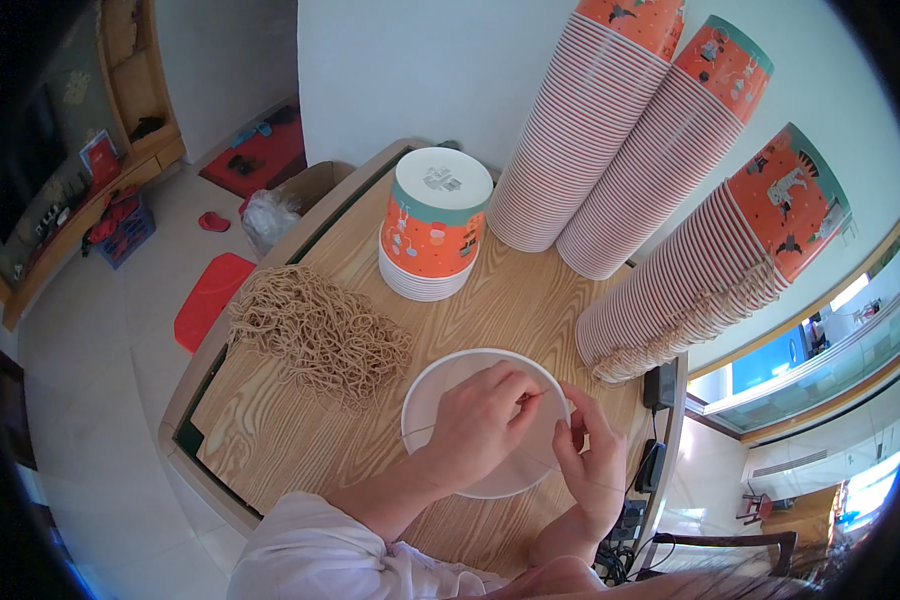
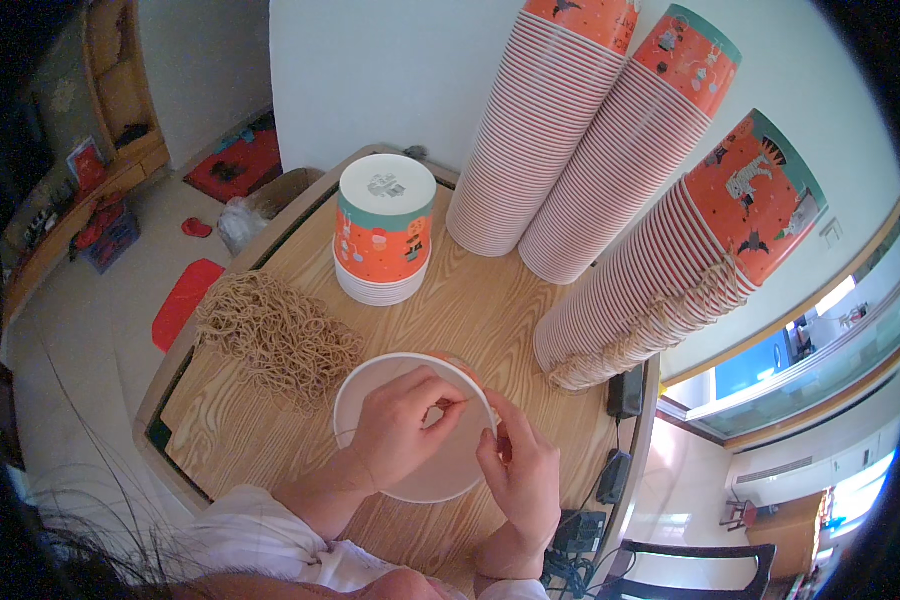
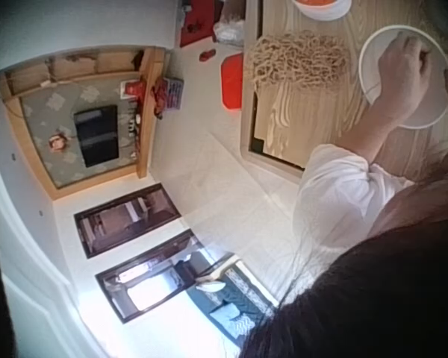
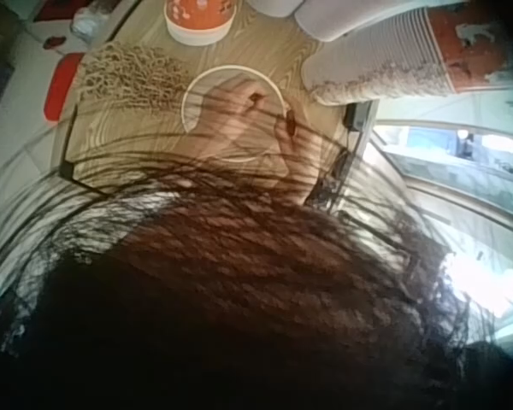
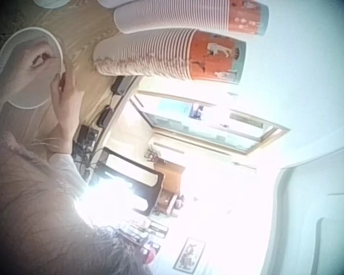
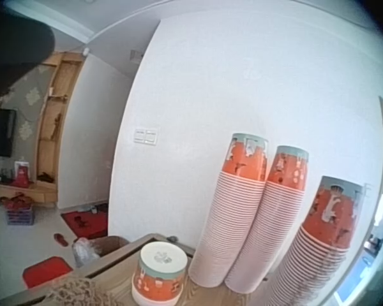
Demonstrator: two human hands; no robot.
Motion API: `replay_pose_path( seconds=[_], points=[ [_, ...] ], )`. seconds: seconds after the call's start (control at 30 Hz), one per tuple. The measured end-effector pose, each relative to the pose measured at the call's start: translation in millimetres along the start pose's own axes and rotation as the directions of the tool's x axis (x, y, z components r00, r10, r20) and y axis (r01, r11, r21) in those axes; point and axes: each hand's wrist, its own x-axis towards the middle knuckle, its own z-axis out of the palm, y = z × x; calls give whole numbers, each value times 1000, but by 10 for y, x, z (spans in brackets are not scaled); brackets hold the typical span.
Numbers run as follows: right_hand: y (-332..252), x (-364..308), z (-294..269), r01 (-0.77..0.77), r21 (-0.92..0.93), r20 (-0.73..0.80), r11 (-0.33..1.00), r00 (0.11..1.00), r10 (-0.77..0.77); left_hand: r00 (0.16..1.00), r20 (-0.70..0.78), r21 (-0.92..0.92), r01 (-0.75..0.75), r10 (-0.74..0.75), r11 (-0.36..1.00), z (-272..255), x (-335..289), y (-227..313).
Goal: Putting rubber bands around the rims of paper bowls and stacking them.
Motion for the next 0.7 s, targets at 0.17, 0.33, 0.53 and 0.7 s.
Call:
replay_pose_path(
  seconds=[0.17,0.33,0.53,0.7],
  points=[
    [-11,-3,4,-2,-5,1,1000,1000,2,1000,2,-8,-8,8,1000,-4,9,-8],
    [-11,-8,1,-13,-8,13,1000,1000,13,999,-44,-57,-19,17,998,23,8,-2],
    [-26,-4,3,-15,-9,17,1000,1000,15,998,-64,-90,-10,4,996,25,9,-3],
    [-40,-8,-8,-22,-13,15,1000,1000,22,1000,-23,-68,-18,16,998,4,13,17]
  ],
)
